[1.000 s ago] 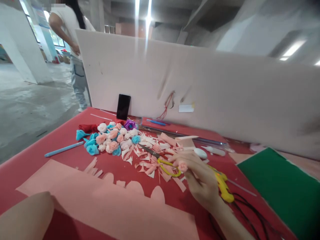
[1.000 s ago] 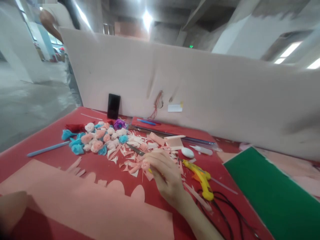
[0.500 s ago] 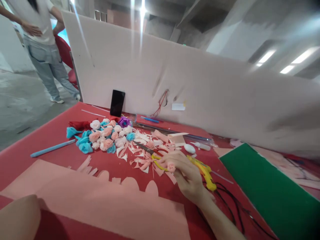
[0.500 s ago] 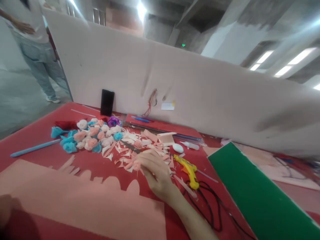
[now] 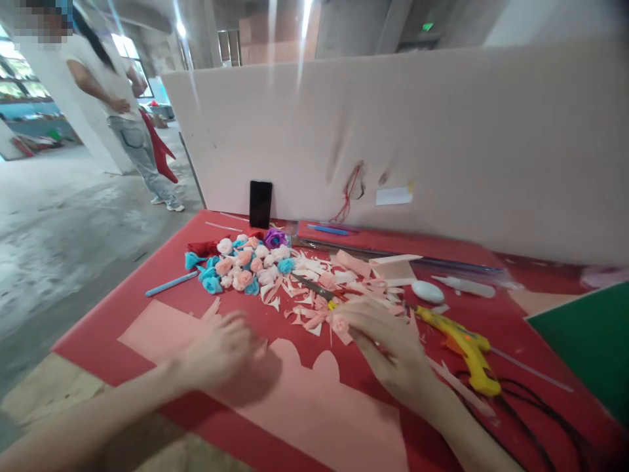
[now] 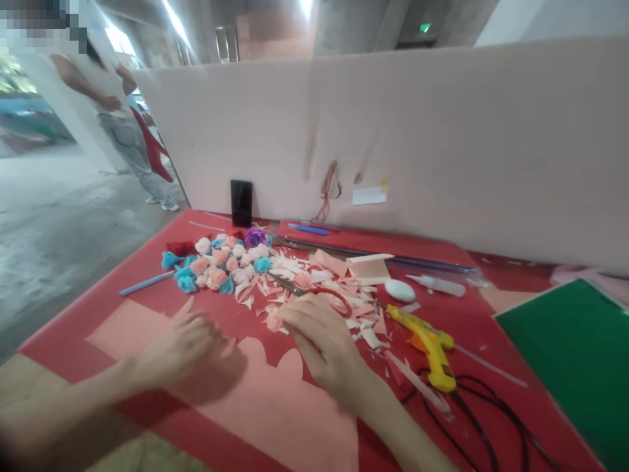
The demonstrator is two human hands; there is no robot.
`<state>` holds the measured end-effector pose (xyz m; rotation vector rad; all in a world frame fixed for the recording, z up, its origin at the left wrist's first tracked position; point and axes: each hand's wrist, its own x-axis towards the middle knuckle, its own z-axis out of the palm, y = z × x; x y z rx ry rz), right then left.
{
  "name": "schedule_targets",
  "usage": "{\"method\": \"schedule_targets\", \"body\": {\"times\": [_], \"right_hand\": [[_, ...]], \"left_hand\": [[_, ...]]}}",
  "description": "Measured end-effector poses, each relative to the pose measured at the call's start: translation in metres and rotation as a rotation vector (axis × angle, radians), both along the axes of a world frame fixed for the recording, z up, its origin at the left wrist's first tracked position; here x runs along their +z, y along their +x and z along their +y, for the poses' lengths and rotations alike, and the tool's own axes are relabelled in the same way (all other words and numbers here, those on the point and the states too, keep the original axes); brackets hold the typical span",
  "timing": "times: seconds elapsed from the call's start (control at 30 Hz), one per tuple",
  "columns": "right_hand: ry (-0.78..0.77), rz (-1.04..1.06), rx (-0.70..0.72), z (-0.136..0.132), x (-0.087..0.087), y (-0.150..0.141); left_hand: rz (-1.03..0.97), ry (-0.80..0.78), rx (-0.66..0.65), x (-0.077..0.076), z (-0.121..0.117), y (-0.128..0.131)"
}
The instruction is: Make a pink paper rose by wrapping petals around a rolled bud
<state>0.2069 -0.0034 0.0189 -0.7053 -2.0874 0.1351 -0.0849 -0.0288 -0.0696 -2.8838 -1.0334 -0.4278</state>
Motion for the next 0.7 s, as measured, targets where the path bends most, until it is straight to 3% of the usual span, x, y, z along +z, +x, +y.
{"method": "schedule_targets", "body": {"times": [0.07,0.13,0.3,0.7], "right_hand": [[0.013,0.007,0.015,-0.001,0.001,0.0],[0.036,0.009,0.021,-0.002,0.002,0.001],[0.067,-0.021,-0.013,0.002,0.0,0.005],[0.038,-0.039,-0.016,0.012,-0.013,0.004]], "left_hand": [[-0.022,-0.021,0.085,0.003,0.027,-0.005],[-0.045,-0.029,0.158,0.002,0.038,-0.008],[-0.066,-0.04,0.216,0.001,0.032,-0.008],[-0.182,-0.066,0.177,-0.007,0.035,-0.008]]}}
